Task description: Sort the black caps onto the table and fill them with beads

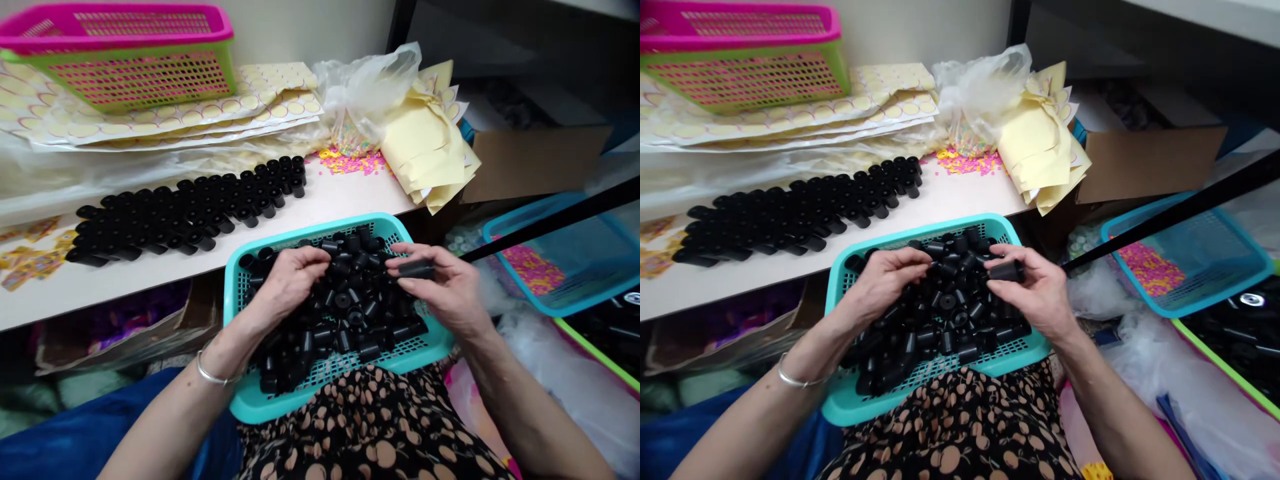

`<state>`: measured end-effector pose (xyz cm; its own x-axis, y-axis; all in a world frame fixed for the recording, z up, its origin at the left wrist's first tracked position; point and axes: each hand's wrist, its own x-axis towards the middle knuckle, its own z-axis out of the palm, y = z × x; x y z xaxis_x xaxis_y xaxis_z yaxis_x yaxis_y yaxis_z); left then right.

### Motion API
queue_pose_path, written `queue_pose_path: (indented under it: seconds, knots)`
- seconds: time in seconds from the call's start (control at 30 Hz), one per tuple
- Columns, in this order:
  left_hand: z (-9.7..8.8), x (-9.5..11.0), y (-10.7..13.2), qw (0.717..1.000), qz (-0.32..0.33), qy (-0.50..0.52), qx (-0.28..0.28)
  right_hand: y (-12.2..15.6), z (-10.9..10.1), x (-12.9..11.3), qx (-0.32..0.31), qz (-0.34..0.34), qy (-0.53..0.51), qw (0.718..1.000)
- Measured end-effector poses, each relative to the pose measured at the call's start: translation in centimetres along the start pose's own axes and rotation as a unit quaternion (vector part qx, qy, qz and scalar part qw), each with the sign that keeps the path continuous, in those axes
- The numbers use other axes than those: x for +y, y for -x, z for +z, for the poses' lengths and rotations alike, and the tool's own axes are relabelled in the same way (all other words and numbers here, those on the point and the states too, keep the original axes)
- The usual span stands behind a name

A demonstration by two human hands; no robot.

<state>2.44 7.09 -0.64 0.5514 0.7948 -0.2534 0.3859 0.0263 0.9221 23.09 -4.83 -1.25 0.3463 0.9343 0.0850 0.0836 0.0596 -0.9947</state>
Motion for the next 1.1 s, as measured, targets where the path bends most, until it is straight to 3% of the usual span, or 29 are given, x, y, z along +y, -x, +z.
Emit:
queue_pose_path:
  seconds: [0.07,0.13,0.2,0.27,0.33,0.37,0.4,0.47,0.53,0.57,0.63,0.7,0.87,1.0,1.07,1.1]
  knots:
    - [-1.0,-0.6,0.1,0.994,0.039,-0.103,-0.003,0.2,-1.2,0.2,0.017,0.001,0.009,1.0]
    - [-0.7,-1.1,0.7,0.969,0.082,-0.223,-0.075,0.6,-1.9,0.6,0.011,0.026,0.053,0.998]
    - [0.4,-1.3,1.4,0.919,0.128,-0.351,-0.125,1.2,-2.0,1.2,-0.008,0.054,0.112,0.992]
    - [1.9,-1.5,1.9,0.866,0.161,-0.455,-0.132,1.8,-1.8,1.6,-0.033,0.075,0.139,0.987]
    - [3.0,-1.5,2.1,0.841,0.17,-0.499,-0.125,2.4,-1.3,2.0,-0.055,0.088,0.147,0.984]
    - [3.3,-1.6,2.1,0.844,0.169,-0.494,-0.124,2.6,-1.1,2.0,-0.062,0.087,0.153,0.982]
    - [3.4,-1.7,2.1,0.858,0.166,-0.471,-0.12,2.8,-0.9,2.1,-0.066,0.082,0.162,0.981]
    - [3.1,-1.9,1.9,0.921,0.136,-0.354,-0.094,2.9,-0.5,2.1,-0.078,0.068,0.186,0.977]
    - [2.3,-1.9,1.8,0.986,0.052,-0.143,-0.074,3.0,-0.1,2.0,-0.092,0.048,0.202,0.974]
    - [1.9,-1.9,1.8,0.997,0.001,-0.024,-0.071,2.9,0.1,1.9,-0.097,0.033,0.207,0.973]
    - [1.2,-1.8,1.9,0.979,-0.08,0.172,-0.077,2.8,0.7,1.8,-0.104,0.0,0.213,0.972]
    - [0.7,-1.8,2.0,0.952,-0.104,0.275,-0.083,2.6,1.3,1.7,-0.12,-0.026,0.209,0.97]
    - [0.1,-1.6,2.1,0.929,-0.118,0.338,-0.096,2.1,2.0,1.6,-0.165,-0.075,0.211,0.961]
    - [-0.5,-0.9,1.7,0.893,-0.151,0.408,-0.113,2.0,1.1,1.7,-0.12,-0.1,0.247,0.956]
    - [-0.7,-0.6,1.3,0.902,-0.151,0.395,-0.085,2.0,0.7,1.8,-0.095,-0.093,0.257,0.957]
    - [-0.7,-0.5,0.9,0.92,-0.142,0.359,-0.064,2.0,0.5,1.9,-0.089,-0.083,0.26,0.958]
